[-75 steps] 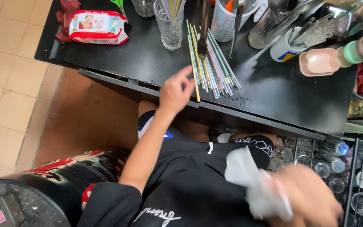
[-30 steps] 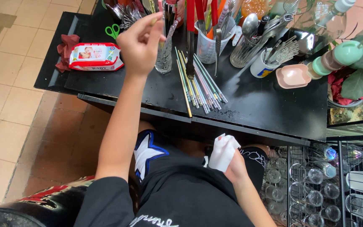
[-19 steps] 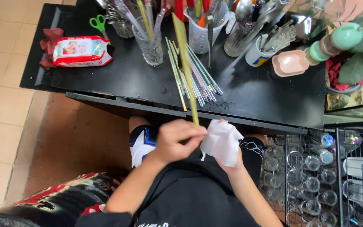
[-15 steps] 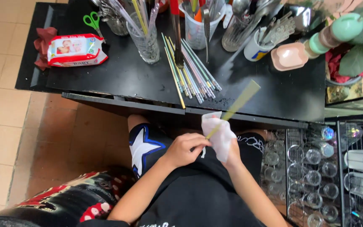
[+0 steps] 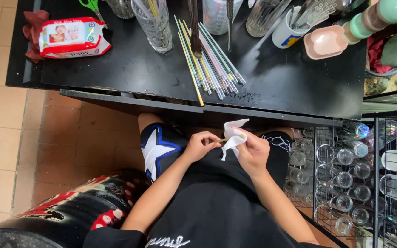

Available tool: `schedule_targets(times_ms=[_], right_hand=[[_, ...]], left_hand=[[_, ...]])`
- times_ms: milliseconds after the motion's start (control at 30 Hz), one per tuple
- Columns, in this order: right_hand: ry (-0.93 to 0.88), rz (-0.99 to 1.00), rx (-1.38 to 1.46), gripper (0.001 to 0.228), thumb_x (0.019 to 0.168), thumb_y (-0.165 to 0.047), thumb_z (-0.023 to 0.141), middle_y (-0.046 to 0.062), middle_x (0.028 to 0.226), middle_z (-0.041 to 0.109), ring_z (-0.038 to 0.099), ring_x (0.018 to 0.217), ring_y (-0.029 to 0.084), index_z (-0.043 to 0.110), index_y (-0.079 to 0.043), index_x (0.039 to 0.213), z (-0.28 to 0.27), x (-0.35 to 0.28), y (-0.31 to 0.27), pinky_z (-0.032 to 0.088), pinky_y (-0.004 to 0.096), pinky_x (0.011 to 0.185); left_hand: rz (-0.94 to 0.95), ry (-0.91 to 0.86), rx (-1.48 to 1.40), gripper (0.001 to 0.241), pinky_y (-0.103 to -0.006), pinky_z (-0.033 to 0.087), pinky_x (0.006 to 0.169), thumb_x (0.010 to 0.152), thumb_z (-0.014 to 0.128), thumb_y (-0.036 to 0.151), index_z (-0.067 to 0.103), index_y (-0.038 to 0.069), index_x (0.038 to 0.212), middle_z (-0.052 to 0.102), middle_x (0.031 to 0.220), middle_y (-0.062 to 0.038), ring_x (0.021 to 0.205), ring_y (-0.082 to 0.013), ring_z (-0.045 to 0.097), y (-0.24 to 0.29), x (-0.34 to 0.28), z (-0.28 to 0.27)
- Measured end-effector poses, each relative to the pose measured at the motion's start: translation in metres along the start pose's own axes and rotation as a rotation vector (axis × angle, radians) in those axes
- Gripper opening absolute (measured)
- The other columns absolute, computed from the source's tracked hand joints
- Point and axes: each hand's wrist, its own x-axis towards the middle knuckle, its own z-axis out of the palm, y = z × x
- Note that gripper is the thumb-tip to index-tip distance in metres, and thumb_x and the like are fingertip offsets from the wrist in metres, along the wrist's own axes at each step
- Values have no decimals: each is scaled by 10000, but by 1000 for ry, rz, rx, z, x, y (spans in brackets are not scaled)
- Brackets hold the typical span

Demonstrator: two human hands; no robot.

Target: Cleaning glass straws individually using a wipe.

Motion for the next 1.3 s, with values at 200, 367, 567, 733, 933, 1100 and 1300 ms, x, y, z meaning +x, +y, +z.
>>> schedule_targets(times_ms=[200,367,567,733,933,1100,1300], right_hand=[[-100,-241,-77,263,823,49,640,135,990,778,765,820,180,760,-5,1051,8,1,-4,589,271,742],[-349,-18,-110,283,831,27,696,116,1027,789,757,782,183,772,-54,1092,24,3,26,571,270,701],[-435,59,-193,324,863,10,724,110,1048,780,760,869,193,756,-87,1171,24,3,32,578,287,777],[-259,-17,-231,304,862,20,709,122,1026,780,770,836,181,756,-59,1152,4,22,-24,584,276,740],[-88,-232,-192,166,895,53,728,115,980,775,751,864,167,762,-1,1048,-8,28,-54,578,255,750],[-105,-189,-67,184,929,70,657,123,1064,782,768,925,168,753,0,1069,0,23,-11,600,277,828],[-347,-7,-166,266,861,22,729,124,1075,776,764,918,192,749,-44,1118,18,-1,46,590,289,808]], left_hand=[[83,102,32,245,-251,379,507,721,906,144,704,44,819,588,720,9,545,-54,437,5,-1,-6],[101,147,56,245,-285,383,560,779,829,33,585,13,778,491,689,-31,591,-99,452,-15,-4,-5],[100,136,77,181,-285,424,564,788,813,37,648,2,852,539,704,-36,593,-112,483,5,-4,-8],[-22,43,-65,115,-239,476,584,861,775,58,771,50,976,702,832,-37,602,-91,585,2,1,-5],[84,-11,-9,198,-259,548,748,908,725,52,771,30,1099,775,1006,-89,821,-150,705,-1,0,-2],[219,-21,12,183,-305,569,867,953,676,36,744,15,1122,769,1055,-118,961,-233,747,1,-1,-4],[188,20,124,160,-330,562,793,936,651,10,727,5,1077,738,990,-145,895,-243,726,-18,-6,-5]])
